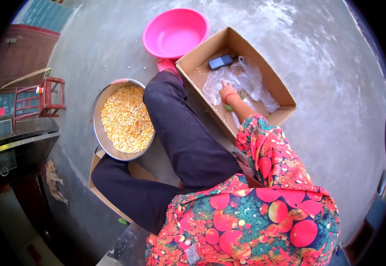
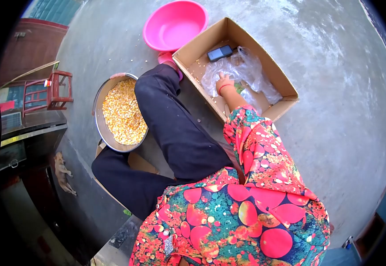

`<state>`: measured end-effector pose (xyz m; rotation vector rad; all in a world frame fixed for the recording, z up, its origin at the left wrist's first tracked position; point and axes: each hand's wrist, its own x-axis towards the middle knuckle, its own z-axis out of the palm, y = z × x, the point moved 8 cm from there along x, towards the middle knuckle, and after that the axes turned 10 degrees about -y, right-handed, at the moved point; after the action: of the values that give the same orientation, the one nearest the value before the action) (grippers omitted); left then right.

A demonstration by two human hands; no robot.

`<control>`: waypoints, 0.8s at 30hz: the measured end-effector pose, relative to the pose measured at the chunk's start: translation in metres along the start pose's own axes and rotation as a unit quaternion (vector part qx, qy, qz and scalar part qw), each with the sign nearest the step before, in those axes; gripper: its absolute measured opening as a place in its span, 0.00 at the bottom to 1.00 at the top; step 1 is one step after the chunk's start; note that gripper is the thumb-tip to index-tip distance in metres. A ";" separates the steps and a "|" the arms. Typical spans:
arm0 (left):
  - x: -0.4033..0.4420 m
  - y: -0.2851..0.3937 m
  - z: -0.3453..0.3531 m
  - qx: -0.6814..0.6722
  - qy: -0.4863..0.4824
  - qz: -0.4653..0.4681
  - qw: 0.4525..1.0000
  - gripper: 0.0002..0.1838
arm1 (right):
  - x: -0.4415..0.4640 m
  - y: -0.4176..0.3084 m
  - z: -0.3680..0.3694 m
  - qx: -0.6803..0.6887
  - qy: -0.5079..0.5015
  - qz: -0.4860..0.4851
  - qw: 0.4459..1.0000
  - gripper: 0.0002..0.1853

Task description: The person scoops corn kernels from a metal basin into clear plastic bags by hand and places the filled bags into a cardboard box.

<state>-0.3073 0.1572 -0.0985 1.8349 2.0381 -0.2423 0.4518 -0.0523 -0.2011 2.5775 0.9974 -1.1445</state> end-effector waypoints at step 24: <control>-0.111 0.415 -0.188 -0.463 0.027 0.476 0.747 0.45 | -0.215 -0.103 -0.227 0.440 -0.120 -0.544 0.704 0.25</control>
<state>0.0776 0.1801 0.1689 1.8325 0.6771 0.9358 0.4196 0.0029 0.1219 1.9728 2.5161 -2.6820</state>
